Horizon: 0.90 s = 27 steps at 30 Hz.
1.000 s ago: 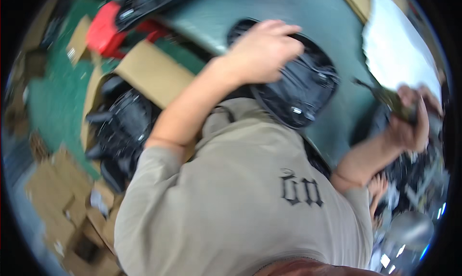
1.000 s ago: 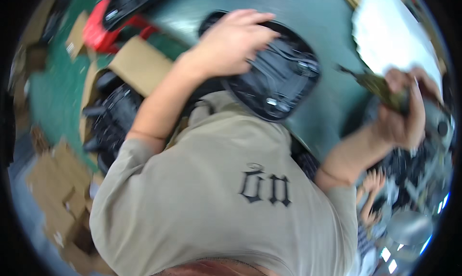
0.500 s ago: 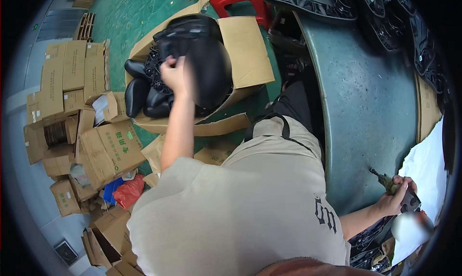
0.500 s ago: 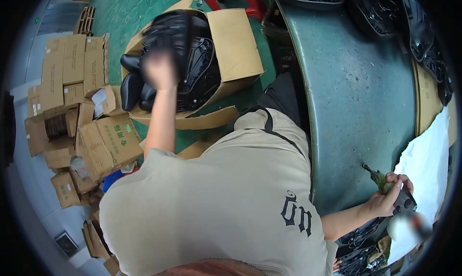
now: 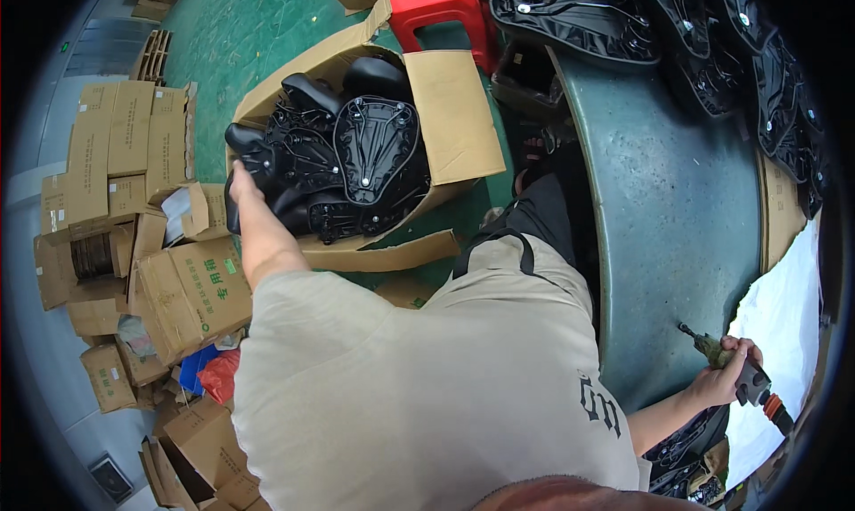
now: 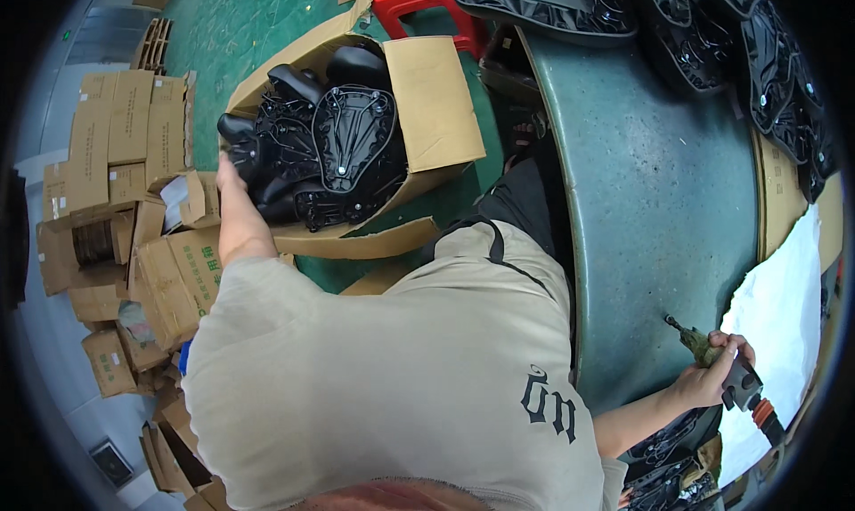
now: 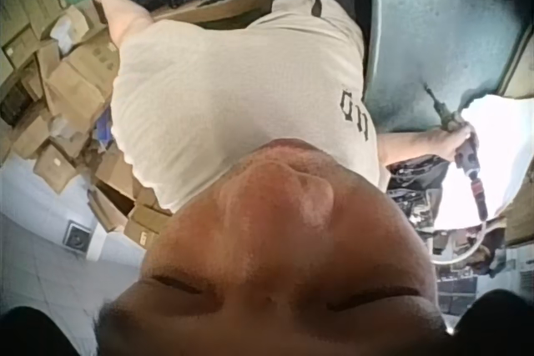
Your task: Assemble bicycle seat components using a pneumatic screwdriver in a factory setting.
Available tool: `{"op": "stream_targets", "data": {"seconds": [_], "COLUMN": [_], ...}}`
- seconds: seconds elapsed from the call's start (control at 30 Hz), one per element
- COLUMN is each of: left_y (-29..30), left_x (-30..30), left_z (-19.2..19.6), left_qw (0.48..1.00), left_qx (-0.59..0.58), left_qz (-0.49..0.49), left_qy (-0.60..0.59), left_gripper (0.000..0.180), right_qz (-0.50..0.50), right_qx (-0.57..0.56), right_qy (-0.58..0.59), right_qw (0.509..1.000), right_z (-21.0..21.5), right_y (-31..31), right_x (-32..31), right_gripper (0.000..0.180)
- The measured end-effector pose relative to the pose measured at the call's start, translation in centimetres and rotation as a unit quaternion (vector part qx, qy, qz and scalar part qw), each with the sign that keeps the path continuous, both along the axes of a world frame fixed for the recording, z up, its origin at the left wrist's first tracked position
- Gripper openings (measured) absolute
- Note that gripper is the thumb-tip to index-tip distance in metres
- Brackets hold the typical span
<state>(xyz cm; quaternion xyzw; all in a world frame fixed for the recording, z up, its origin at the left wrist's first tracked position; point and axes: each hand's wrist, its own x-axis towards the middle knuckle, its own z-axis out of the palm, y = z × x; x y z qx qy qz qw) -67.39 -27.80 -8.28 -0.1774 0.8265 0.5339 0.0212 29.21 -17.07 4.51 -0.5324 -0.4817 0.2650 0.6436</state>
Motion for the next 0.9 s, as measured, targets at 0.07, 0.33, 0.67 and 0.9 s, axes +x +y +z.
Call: {"op": "stream_targets", "data": {"seconds": [0.07, 0.33, 0.67, 0.9], "left_y": [2.0, 19.1, 25.1, 25.3], "left_x": [0.7, 23.0, 47.7, 61.7], "left_z": [-1.3, 5.3, 11.0, 10.6], "left_qw": [0.992, 0.832, 0.403, 0.199], "left_qx": [-0.097, 0.037, 0.277, 0.357], "left_qz": [-0.068, -0.374, -0.655, -0.797], "left_qy": [0.039, 0.408, 0.575, 0.444], "left_gripper": [0.074, 0.063, 0.052, 0.044], "right_qz": [0.008, -0.005, -0.443, -0.352], "right_qx": [0.015, 0.043, -0.205, -0.23], "right_qy": [0.005, 0.006, 0.139, 0.202], "right_qw": [1.0, 0.999, 0.862, 0.884], "right_z": [-0.5, -1.0, 1.5, 2.0], "right_y": [-0.3, -2.2, -9.7, -10.9], "right_x": [-0.3, 0.8, 2.1, 1.2], "right_gripper": [0.015, 0.026, 0.03, 0.024]}}
